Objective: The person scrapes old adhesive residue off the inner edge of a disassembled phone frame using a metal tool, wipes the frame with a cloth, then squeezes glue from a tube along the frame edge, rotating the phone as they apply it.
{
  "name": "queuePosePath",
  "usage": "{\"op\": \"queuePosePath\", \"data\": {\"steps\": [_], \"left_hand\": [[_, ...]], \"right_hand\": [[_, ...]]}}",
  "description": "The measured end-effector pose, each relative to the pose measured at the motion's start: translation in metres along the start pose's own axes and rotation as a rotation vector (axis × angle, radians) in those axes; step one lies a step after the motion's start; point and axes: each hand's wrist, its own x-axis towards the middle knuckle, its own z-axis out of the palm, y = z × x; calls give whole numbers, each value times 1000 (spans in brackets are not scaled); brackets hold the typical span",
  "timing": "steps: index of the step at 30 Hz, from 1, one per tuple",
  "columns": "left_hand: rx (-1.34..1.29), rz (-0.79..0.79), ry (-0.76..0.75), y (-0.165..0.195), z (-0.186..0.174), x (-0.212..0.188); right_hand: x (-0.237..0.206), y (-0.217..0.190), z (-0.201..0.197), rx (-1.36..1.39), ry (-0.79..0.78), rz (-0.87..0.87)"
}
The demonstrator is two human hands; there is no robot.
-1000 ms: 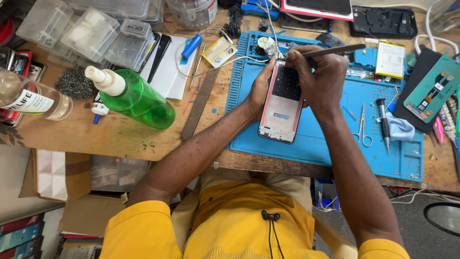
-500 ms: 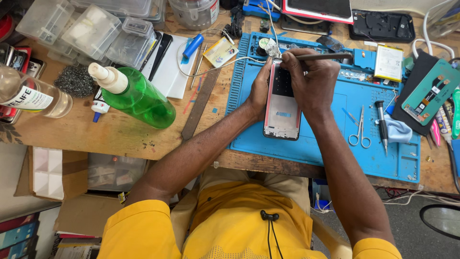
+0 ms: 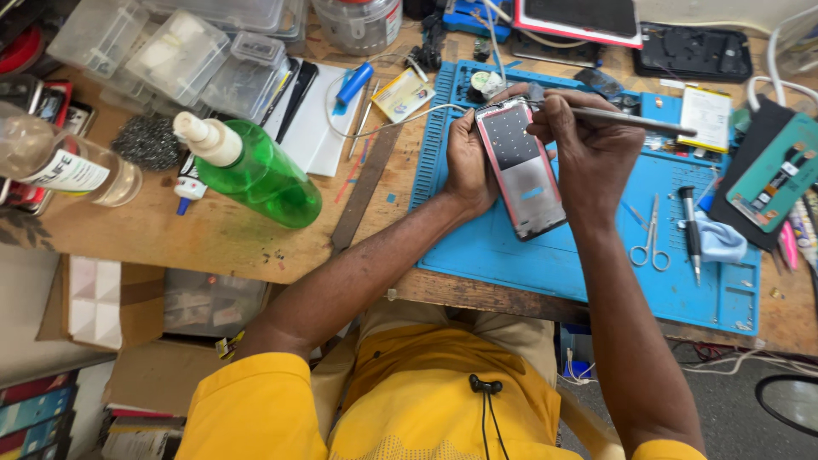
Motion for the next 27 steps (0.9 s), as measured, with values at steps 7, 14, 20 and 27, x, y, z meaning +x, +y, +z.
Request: {"op": "queuePosePath", "data": {"steps": [7, 14, 20, 27], "left_hand": [[63, 37, 211, -2, -9, -5], [60, 36, 214, -2, -10, -5], [42, 8, 245, 1, -7, -6], [32, -22, 263, 2, -5, -6]], "right_hand": [[-26, 14, 12, 89, -116, 60], [-31, 26, 15, -19, -123, 46], [-32, 27, 24, -238, -109, -143], [-30, 26, 26, -278, -111, -158]]}}
